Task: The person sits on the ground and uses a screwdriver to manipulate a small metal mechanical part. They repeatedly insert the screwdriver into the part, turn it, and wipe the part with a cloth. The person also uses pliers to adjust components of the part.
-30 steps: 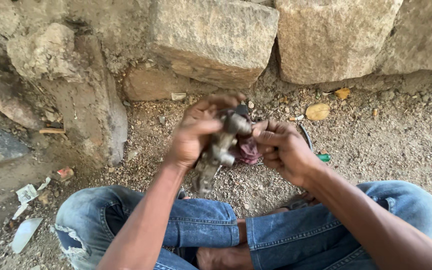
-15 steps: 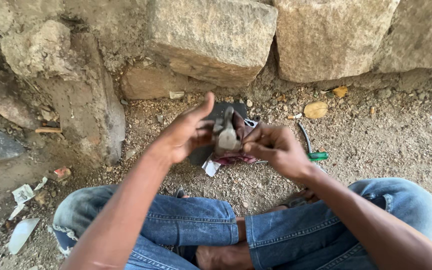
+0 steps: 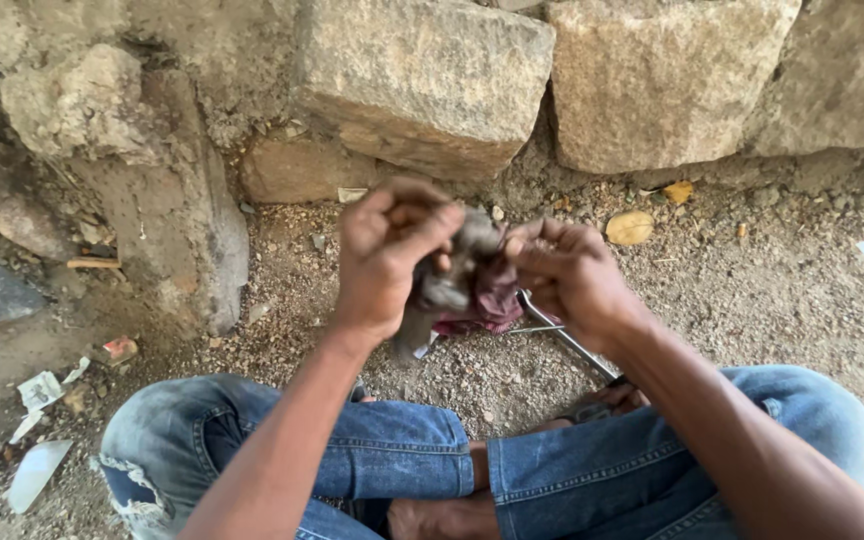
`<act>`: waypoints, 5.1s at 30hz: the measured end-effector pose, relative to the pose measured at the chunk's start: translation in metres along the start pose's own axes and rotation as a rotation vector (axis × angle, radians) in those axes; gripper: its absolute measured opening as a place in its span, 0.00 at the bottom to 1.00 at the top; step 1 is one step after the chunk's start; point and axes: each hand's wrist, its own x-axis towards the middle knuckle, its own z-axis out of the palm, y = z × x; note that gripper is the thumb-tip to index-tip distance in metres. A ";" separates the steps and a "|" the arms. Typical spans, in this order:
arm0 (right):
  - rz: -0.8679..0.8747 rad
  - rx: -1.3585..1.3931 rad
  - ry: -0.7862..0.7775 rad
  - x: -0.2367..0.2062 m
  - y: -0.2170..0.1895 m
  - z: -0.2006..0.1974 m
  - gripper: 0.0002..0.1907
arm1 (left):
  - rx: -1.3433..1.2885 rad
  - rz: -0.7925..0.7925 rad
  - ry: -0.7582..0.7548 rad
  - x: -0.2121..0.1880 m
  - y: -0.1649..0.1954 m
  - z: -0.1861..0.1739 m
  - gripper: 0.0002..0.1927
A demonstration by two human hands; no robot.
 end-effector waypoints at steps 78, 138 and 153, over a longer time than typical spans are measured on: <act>-0.431 -0.645 0.020 -0.029 0.013 0.032 0.11 | -0.858 -0.737 0.074 -0.054 -0.078 -0.019 0.22; -0.542 -1.162 -0.216 -0.008 0.025 0.025 0.19 | -0.372 -0.983 0.044 -0.060 -0.089 0.000 0.11; -0.304 -0.853 -0.372 0.003 0.024 0.007 0.10 | -0.174 -1.194 -0.162 -0.058 -0.076 -0.010 0.17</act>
